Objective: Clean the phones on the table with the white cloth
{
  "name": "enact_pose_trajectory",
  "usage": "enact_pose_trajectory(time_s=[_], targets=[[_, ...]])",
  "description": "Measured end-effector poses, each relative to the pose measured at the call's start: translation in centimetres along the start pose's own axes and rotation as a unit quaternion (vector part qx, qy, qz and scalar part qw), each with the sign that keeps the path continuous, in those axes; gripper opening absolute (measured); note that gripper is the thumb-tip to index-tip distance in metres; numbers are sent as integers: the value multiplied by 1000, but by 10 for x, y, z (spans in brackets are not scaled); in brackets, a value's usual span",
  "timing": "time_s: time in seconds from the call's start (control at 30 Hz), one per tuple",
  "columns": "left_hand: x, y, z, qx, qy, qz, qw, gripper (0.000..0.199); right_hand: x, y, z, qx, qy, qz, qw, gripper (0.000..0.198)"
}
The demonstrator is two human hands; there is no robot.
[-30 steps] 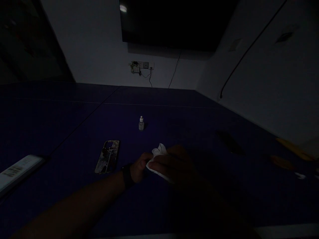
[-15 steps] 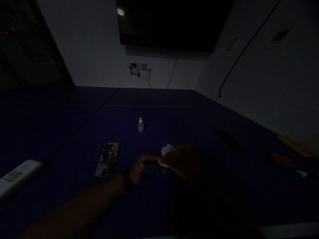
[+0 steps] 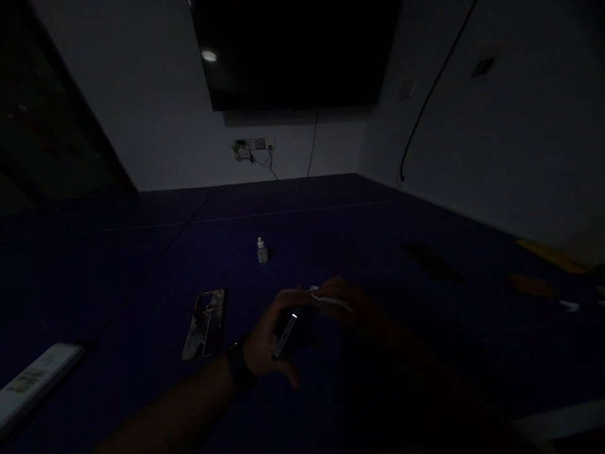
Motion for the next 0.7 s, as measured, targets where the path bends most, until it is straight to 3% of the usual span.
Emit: enact_pose_trajectory(time_s=[0.23, 0.33, 0.43, 0.63, 0.7], targets=[[3, 2, 2, 66, 68, 34, 995, 97, 5, -20, 5, -50, 39, -91, 994, 21], [2, 6, -3, 54, 87, 40, 994, 100, 6, -23, 5, -57, 51, -101, 992, 20], [-2, 11, -11, 2, 78, 64, 995, 100, 2, -23, 4, -45, 70, -74, 994, 20], [-13, 14, -12, -90, 36, 140, 985, 47, -16, -26, 2, 19, 62, -81, 995, 24], [-16, 14, -8, -104, 32, 158, 981, 41, -18, -29, 1, 14, 62, -112, 992, 28]])
Point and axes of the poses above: each hand's wrist, its own z-axis towards the middle knuckle, its own x-axis out of the palm, y = z × x, the point moved 3 cm from there along z, towards the middle knuckle, and after that the axes turned 9 degrees about x, right-handed, at the moved point
